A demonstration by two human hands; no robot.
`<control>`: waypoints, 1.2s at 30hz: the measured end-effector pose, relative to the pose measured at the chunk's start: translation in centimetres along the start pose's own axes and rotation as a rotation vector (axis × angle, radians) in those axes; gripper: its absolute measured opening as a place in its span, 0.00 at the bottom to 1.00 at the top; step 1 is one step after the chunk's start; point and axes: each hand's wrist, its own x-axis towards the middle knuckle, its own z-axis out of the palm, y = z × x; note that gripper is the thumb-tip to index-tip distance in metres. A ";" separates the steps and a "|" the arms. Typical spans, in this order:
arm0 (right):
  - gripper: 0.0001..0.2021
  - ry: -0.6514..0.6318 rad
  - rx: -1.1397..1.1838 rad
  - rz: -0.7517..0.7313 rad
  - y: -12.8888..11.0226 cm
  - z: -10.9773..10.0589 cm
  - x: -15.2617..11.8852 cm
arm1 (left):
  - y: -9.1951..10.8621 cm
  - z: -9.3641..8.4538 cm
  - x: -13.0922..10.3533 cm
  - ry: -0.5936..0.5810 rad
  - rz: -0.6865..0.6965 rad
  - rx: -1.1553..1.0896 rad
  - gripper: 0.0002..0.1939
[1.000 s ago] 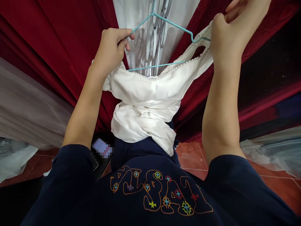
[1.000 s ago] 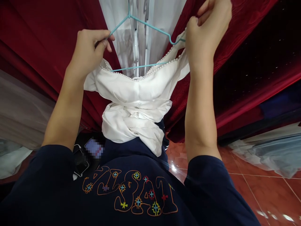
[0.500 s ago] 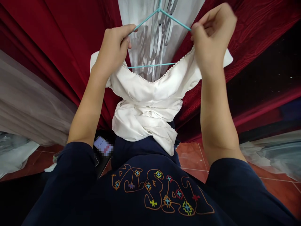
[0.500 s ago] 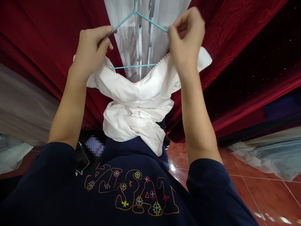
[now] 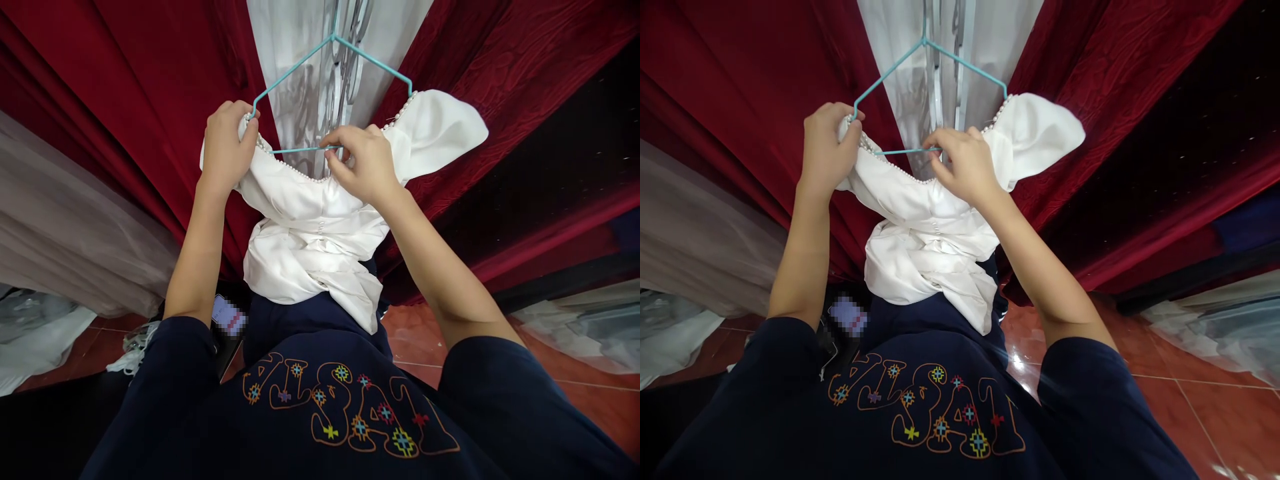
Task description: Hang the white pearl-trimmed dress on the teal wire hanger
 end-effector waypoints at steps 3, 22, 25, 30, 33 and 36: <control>0.12 0.028 0.000 -0.018 0.0 -0.1 -0.5 | 0.9 -0.8 -0.2 -0.068 0.035 0.027 0.12; 0.10 0.062 0.100 0.039 0.8 0.1 0.2 | -1.8 -3.2 -7.8 -0.064 -0.308 0.149 0.09; 0.10 0.049 0.088 0.038 0.7 0.1 -0.2 | 0.4 -1.5 -9.1 -0.104 -0.108 -0.034 0.14; 0.13 0.008 0.113 0.011 0.5 -0.4 -0.8 | 3.2 2.7 -8.0 0.110 0.124 -0.103 0.17; 0.13 0.018 0.136 -0.016 0.4 -0.6 -0.9 | 2.5 4.5 -6.6 0.093 0.159 -0.138 0.14; 0.11 0.179 0.111 -0.014 0.7 -1.1 -0.5 | 1.2 5.1 -5.9 0.021 0.220 -0.197 0.12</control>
